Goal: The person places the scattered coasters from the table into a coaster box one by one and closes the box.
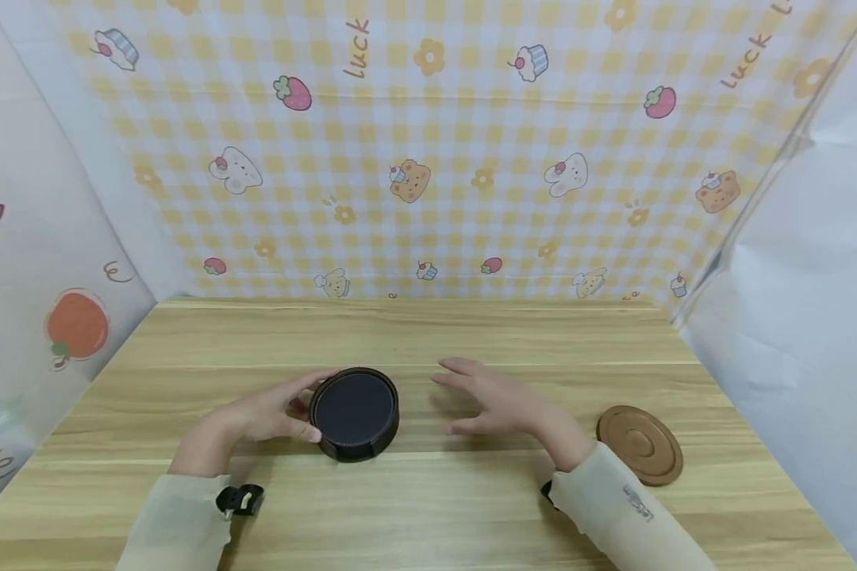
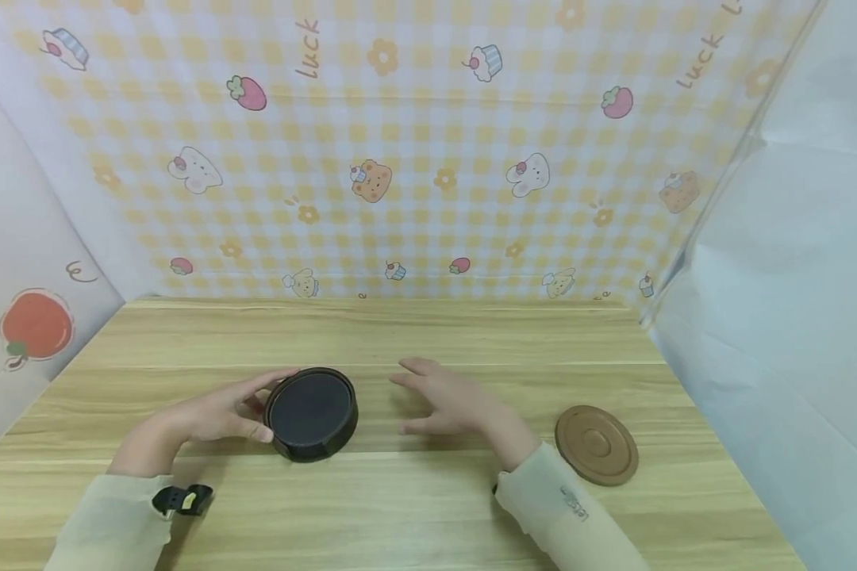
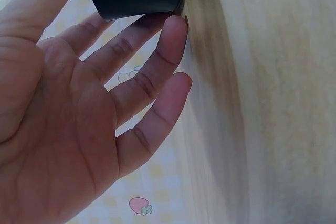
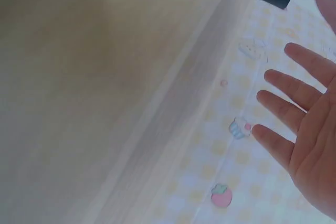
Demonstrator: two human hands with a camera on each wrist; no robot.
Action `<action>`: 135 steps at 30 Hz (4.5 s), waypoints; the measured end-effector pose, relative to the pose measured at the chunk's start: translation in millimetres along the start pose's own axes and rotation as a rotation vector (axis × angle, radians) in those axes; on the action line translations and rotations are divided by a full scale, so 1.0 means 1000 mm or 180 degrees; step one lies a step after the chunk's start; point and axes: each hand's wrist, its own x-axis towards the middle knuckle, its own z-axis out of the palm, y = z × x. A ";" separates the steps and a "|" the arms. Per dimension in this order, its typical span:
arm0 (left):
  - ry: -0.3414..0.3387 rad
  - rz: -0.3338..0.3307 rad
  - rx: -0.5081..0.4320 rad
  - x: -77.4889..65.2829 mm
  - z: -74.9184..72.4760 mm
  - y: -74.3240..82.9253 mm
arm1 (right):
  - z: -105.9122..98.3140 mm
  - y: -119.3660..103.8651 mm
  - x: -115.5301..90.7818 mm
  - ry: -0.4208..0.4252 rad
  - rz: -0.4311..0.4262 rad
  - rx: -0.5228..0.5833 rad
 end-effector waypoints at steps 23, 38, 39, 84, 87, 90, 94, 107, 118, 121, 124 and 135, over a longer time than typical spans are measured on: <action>0.0068 -0.0102 0.0057 -0.001 0.001 0.004 | -0.026 0.054 -0.113 0.0696 0.0389 -0.0137; 0.0071 0.0057 0.0000 0.000 0.003 0.003 | -0.024 0.095 -0.192 0.0879 0.0826 -0.0329; 0.0079 0.0057 0.0005 0.000 0.003 0.002 | -0.022 0.098 -0.196 0.0883 0.0839 -0.0370; 0.0002 0.0134 -0.0059 -0.002 0.002 0.002 | -0.008 0.109 -0.212 0.0316 0.1141 0.0017; 0.0005 0.0144 -0.0048 -0.001 0.002 0.003 | -0.009 0.107 -0.210 0.0303 0.1152 0.0001; 0.0019 0.0113 -0.0054 -0.001 0.002 0.004 | -0.010 0.105 -0.205 0.0334 0.1160 -0.0055; 0.0042 0.0050 -0.0076 -0.002 0.002 0.004 | -0.011 0.102 -0.197 0.0388 0.1120 -0.0168; 0.0063 0.0012 -0.0063 -0.002 0.002 0.002 | -0.013 0.092 -0.166 0.0293 0.1088 -0.0204; 0.0070 0.0061 -0.0005 -0.003 0.001 0.005 | -0.015 0.080 -0.138 0.0238 0.0972 -0.0014; 0.0064 0.0067 -0.0030 -0.002 0.001 0.005 | -0.014 0.078 -0.131 0.0253 0.0930 0.0026; 0.0037 0.0098 -0.0056 -0.002 0.002 0.004 | -0.013 0.077 -0.123 0.0256 0.0873 0.0006; 0.0064 0.0145 0.0092 0.000 0.000 0.002 | -0.013 0.064 -0.096 0.0217 0.0774 0.0024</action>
